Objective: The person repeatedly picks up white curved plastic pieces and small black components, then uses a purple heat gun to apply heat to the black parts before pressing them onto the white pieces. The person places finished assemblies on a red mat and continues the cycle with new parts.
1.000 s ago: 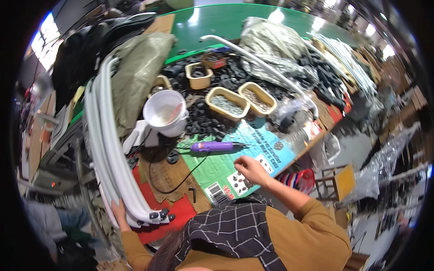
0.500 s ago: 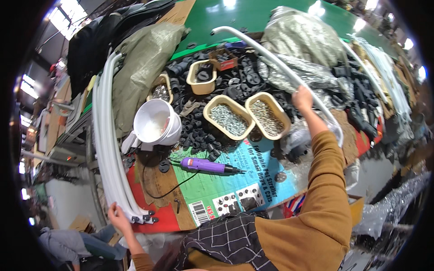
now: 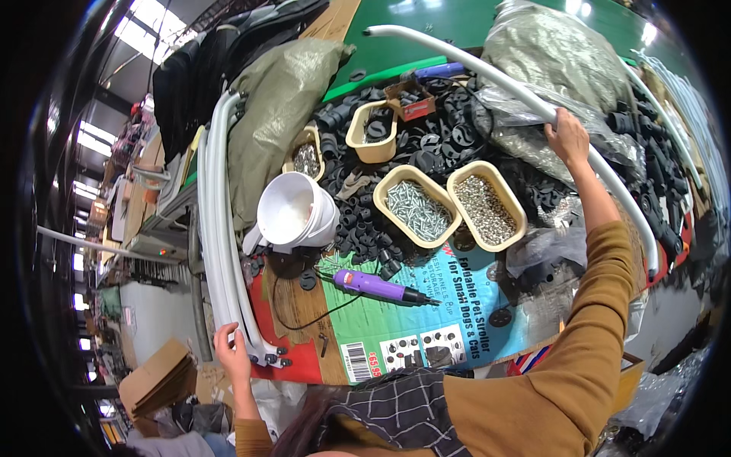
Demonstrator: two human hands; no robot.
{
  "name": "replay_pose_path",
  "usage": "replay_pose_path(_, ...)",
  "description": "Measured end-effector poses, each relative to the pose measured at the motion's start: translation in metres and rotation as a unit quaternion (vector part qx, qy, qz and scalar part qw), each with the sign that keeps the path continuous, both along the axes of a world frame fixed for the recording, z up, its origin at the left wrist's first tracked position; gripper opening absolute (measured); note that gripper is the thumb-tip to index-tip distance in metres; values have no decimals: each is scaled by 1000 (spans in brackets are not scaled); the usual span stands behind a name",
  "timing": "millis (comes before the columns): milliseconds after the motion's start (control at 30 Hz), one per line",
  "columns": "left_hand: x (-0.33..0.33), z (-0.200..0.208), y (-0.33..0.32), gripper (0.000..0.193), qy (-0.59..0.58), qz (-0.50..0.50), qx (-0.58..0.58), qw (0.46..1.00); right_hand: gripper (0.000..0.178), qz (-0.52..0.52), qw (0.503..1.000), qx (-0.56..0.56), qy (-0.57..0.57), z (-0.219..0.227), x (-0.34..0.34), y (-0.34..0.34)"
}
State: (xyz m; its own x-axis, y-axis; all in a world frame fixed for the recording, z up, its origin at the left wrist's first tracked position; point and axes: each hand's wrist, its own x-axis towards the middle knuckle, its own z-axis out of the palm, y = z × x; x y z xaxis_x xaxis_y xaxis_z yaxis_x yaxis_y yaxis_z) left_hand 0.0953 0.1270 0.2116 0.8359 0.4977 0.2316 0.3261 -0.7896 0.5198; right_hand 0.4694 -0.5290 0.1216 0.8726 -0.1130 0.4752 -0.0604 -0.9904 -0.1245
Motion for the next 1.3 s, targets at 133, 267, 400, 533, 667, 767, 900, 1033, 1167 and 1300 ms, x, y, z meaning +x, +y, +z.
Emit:
replay_pose_path(133,36,6,1,16,-40,-84,-51,994,43,-29,988,63,138,75,-74,24)
replay_pose_path(267,72,11,11,31,-117,-172,-156,966,30,82,993,27,79,103,-162,56)
replay_pose_path(400,99,27,34,52,-228,-256,-341,875,42,208,963,4,169,94,-243,75)
replay_pose_path(533,86,12,44,47,-183,-255,-507,803,40,348,921,8,176,58,-298,89)
replay_pose_path(667,45,-34,35,46,-50,-151,-547,822,40,323,901,-16,290,40,-330,93)
replay_pose_path(767,11,-49,34,54,-73,-174,-538,822,37,337,882,0,328,26,-349,98)
replay_pose_path(900,-13,-56,35,58,-59,-264,-460,846,35,316,876,-39,364,12,-363,107)
replay_pose_path(1033,-49,-83,14,51,-47,-165,-467,867,35,351,848,-17,397,3,-382,105)
replay_pose_path(1167,-70,-123,-17,22,52,-104,-542,832,35,307,845,-73,432,-6,-386,69)
replay_pose_path(1300,-57,-171,-71,27,77,-74,-563,820,33,231,845,-153,457,-27,-366,27)
